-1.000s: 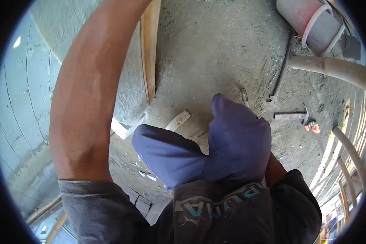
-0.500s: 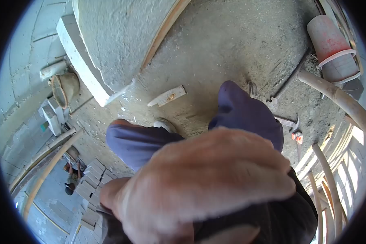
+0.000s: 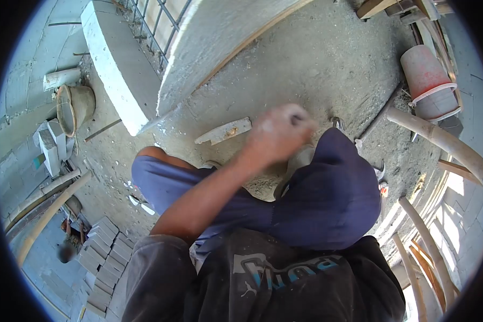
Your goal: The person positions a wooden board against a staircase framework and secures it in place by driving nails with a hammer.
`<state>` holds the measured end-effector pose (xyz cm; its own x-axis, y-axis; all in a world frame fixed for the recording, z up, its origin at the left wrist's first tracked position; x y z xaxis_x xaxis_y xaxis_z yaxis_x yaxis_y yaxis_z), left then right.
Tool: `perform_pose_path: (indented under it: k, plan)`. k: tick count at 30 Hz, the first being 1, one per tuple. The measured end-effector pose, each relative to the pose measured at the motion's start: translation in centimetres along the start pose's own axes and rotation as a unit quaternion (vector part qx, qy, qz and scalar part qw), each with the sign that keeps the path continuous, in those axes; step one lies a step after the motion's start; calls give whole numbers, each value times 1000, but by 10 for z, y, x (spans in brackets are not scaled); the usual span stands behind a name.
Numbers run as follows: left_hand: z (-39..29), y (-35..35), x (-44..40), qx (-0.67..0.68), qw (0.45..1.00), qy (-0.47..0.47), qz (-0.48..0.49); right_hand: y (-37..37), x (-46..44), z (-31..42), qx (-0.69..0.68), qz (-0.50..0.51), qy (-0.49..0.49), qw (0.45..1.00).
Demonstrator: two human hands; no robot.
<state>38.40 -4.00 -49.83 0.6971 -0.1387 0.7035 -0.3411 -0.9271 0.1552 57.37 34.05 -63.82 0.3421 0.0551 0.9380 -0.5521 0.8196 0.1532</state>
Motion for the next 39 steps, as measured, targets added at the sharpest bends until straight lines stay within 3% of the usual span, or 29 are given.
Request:
perform_pose_path:
  k: [2,3,6,9,12,14,16,18,19,20,21,22,27,30,34,39]
  plan:
    - [132,22,-55,-58,982,103,-147,-6,8,-1,-11,-7,0,1000]
    - [197,34,-70,-23,971,164,-171,-9,11,-1,-16,-10,0,1000]
    - [295,45,-87,-106,941,125,-297,-19,20,-6,-39,-21,-1,999]
    - [313,49,-96,-121,944,41,-304,-25,28,-13,-68,-40,-6,997]
    - [318,48,-97,-118,954,60,-270,-36,27,-14,-90,-50,-6,995]
    - [339,37,-113,-303,915,4,-265,-46,17,-1,-104,-55,10,993]
    - [352,27,-132,-464,866,-32,-185,-51,2,23,-118,-62,39,990]
    - [358,17,-137,-498,837,-41,-223,-49,-12,59,-135,-77,74,985]
    - [337,22,-145,-277,941,-13,-192,-47,-15,78,-145,-86,91,981]
    - [318,11,-145,-42,989,22,-143,-40,-18,103,-150,-94,114,978]
    - [283,-4,-128,191,976,61,-81,-34,-15,124,-160,-104,136,972]
    - [247,-23,-109,410,907,101,-10,-27,-8,146,-170,-115,162,965]
    - [35,-33,-47,443,879,-30,173,34,72,253,-145,-210,352,901]
    - [-58,-15,-17,443,860,-117,222,50,153,313,-152,-231,431,859]
    - [-140,13,-5,407,863,-203,221,37,235,365,-249,-179,513,802]
    - [-197,30,-14,427,847,-245,199,-3,264,395,-389,-73,562,727]
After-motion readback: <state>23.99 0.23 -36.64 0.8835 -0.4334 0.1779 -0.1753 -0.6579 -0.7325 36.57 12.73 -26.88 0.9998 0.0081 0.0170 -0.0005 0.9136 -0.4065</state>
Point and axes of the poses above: each hand's wrist, its own x-axis away from the middle knuckle, its own y-axis out of the back of the hand, z = x × y, the point moved 7 cm from there along -x, towards the middle knuckle, and after that the axes turned 9 degrees about z, right-handed, at the moved point
